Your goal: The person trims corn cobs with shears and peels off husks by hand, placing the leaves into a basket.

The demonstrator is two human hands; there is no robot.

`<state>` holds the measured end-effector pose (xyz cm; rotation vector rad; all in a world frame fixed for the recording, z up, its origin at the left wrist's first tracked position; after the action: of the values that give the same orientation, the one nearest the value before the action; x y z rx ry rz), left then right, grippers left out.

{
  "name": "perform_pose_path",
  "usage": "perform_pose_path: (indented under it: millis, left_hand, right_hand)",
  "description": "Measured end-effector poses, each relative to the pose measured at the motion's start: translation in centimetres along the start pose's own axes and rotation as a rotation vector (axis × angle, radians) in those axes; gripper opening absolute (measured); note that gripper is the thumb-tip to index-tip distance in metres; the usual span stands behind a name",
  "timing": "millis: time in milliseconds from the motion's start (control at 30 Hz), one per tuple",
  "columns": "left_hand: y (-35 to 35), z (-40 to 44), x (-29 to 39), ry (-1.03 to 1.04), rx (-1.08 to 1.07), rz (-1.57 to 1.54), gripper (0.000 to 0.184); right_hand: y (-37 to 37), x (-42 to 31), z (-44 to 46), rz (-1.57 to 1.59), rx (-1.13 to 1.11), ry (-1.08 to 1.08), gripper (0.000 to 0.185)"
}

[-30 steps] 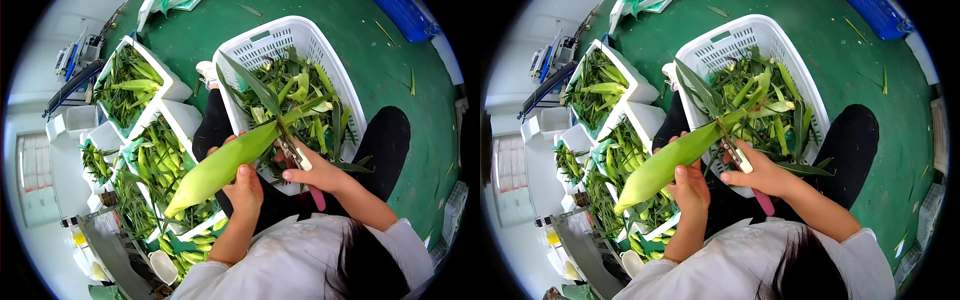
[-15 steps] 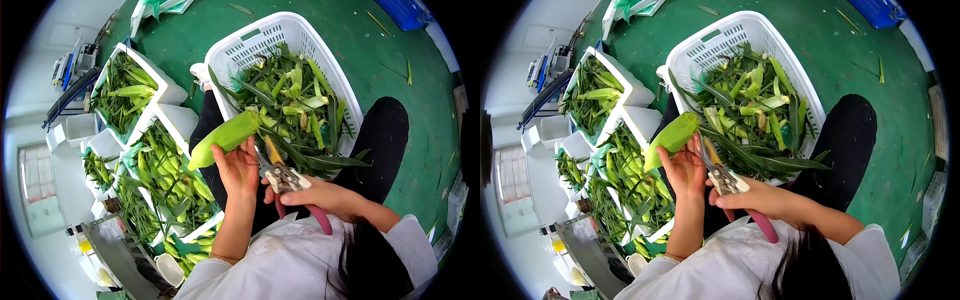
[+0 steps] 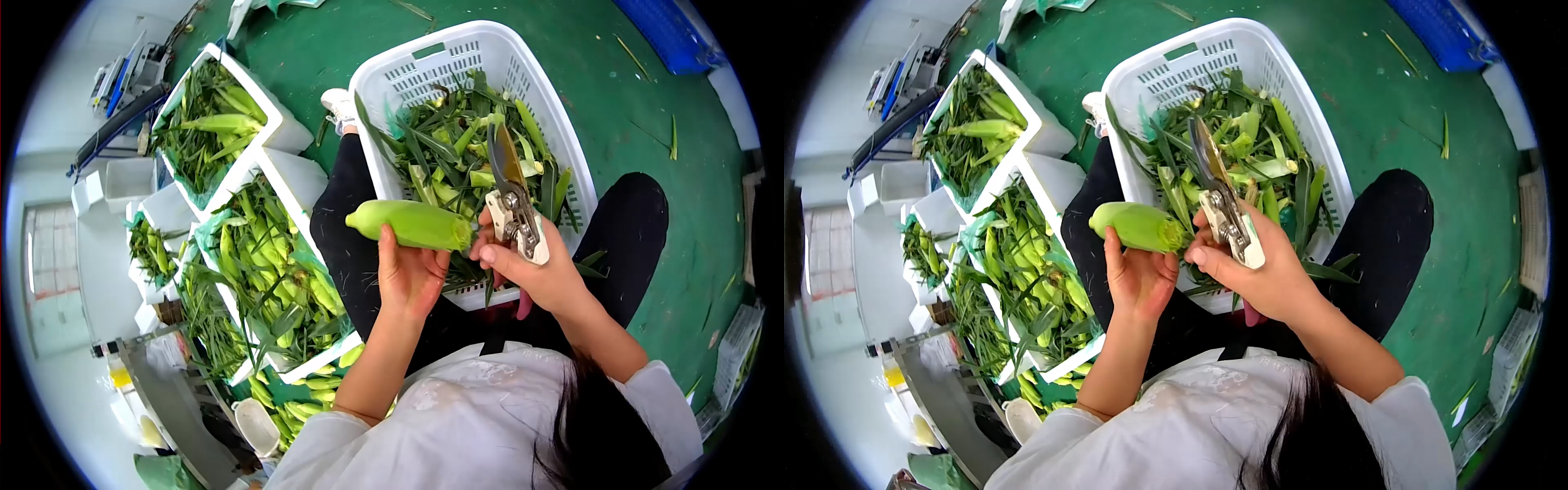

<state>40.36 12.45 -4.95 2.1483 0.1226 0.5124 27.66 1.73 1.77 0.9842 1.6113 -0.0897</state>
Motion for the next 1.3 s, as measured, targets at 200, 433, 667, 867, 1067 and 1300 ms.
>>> perform_pose_path:
  millis: [200, 433, 667, 867, 1067, 1300]
  left_hand:
    - [0.4, -1.2, 0.2, -0.088, -0.139, 0.113, 0.061]
    - [-0.3, -2.1, 0.6, -0.043, -0.108, 0.231, 0.069]
    - [-3.1, -2.8, 5.0, 0.238, 0.206, 1.494, 0.053]
    - [4.3, -6.6, 4.5, 0.667, -0.025, 1.748, 0.036]
    - [0.9, -4.4, 2.2, 0.034, -0.273, 0.373, 0.036]
    - [-1.0, -3.3, 1.9, -0.182, -0.201, 0.216, 0.063]
  right_hand:
    - [1.8, -0.3, 1.2, -0.146, -0.15, 0.008, 0.033]
    - [4.2, -0.6, 1.5, -0.49, -0.194, -0.208, 0.029]
    - [3.6, 1.3, 0.1, -0.149, 0.032, -0.041, 0.034]
    - [4.9, 3.2, 0.1, -0.308, 0.053, -0.141, 0.031]
    - [2.5, 3.3, 0.4, 0.375, -0.013, 0.187, 0.036]
    - [2.9, 1.1, -0.1, 0.093, 0.101, 0.028, 0.036]
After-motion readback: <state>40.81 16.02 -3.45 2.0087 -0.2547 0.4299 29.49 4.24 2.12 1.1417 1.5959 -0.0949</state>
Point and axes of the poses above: each hand's wrist, its own z-axis towards the middle knuckle, its own y-axis out of the palm, x = y × z, the point moved 7 cm from there along z, towards the middle knuckle, and after that the axes turned 1 degree about -z, right-handed, at the moved point
